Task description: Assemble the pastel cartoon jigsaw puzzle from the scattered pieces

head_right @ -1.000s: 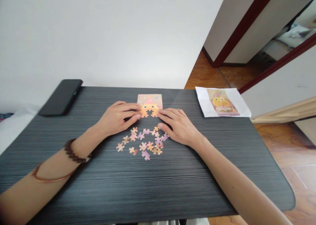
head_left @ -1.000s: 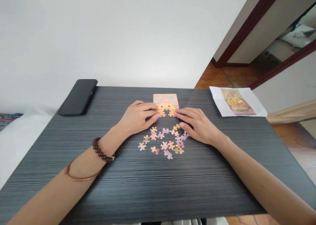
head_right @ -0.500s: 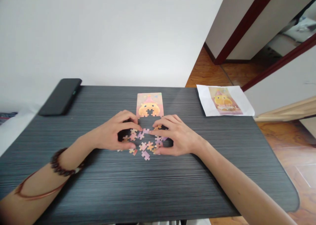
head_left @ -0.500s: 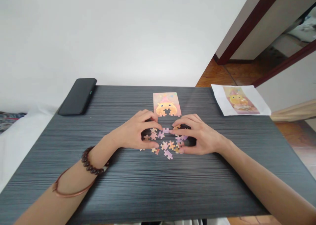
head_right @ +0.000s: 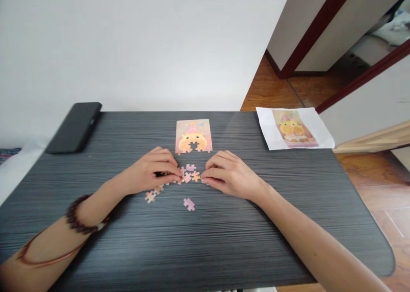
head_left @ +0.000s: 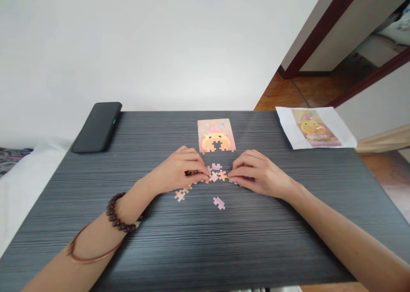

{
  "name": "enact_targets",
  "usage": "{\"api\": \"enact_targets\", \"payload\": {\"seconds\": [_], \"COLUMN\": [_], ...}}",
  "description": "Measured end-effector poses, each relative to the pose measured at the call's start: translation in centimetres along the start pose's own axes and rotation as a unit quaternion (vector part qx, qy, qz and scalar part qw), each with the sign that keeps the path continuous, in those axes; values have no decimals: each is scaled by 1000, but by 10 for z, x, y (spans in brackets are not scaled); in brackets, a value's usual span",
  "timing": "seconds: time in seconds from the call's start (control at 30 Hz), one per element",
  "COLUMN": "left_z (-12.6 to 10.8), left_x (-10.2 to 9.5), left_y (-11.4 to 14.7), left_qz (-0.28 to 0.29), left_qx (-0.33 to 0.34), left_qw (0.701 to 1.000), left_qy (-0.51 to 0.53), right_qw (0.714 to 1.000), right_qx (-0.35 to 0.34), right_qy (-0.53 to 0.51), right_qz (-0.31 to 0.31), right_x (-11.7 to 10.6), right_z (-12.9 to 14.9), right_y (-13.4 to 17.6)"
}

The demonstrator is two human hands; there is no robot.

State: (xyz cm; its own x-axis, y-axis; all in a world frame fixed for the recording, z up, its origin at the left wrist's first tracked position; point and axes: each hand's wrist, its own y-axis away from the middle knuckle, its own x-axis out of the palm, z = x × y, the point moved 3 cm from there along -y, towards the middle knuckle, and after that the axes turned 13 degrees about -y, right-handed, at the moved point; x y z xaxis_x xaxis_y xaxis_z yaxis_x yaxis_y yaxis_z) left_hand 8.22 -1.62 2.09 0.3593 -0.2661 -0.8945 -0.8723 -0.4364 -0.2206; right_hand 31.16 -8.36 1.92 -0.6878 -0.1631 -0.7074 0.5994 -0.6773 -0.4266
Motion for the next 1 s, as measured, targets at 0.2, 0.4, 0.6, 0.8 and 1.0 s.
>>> {"api": "enact_targets", "payload": {"seconds": [0.2,0.4,0.6,0.8,1.0], "left_z": [8,14,10,9,10], "left_x": [-12,-18,-11,-9,-9], "left_y": [6,9,5,4,6], "left_qz": [29,82,67,38,10], "left_qx": [-5,-25,-49,-40,-59], "left_qw": [999,996,996,997,993], "left_qy": [43,36,33,45,100], "right_qw": [1000,997,999,999,999], "right_qx": [12,13,13,12,5], "right_qy": [14,39,27,31,36], "right_qz": [2,60,12,-6,-13], "right_x": [1,9,8,7,2], "right_z": [1,5,5,0,-5], "right_y": [0,-1,-5,-5,-5]}}
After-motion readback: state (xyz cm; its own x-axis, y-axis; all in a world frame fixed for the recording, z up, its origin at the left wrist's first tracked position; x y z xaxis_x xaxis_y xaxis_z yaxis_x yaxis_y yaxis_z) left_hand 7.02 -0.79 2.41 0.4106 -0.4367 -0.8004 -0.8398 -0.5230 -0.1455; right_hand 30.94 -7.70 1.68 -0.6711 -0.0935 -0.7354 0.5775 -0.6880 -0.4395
